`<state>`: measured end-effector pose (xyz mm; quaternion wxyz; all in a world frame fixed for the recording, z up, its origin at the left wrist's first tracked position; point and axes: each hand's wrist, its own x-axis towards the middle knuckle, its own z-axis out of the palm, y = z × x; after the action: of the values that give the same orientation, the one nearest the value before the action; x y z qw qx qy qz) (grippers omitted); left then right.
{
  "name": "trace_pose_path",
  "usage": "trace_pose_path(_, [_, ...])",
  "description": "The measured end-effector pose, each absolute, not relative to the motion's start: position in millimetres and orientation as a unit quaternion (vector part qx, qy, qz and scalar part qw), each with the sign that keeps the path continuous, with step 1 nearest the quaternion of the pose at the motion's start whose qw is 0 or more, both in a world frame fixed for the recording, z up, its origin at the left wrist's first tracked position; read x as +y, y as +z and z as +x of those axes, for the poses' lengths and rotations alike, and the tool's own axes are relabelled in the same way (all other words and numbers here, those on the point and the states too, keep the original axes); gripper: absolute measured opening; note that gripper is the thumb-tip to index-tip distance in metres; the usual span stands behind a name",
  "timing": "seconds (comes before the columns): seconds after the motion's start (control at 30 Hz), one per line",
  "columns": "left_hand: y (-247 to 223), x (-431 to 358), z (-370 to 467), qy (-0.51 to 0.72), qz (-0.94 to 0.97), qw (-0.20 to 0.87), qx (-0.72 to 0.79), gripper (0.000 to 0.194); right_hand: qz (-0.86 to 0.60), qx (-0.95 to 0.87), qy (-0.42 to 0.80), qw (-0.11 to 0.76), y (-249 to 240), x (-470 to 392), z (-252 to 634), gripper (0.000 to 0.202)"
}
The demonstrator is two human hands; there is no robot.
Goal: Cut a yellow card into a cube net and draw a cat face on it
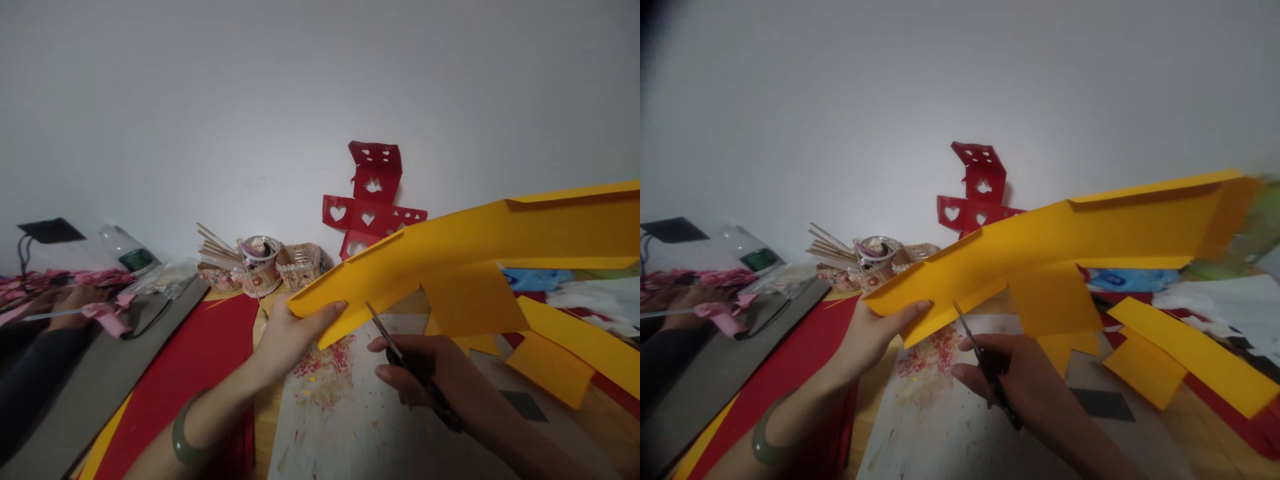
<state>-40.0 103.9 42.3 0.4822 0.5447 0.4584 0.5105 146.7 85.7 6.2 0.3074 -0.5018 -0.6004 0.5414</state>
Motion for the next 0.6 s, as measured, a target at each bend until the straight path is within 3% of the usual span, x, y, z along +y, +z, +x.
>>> trace_pose_path(0.6, [41.5, 104.9, -38.9, 0.538, 0.525, 0.516, 0.411, 0.050, -0.489, -0.609, 0.535, 0.323, 12.8, 84.0, 144.5, 0.039])
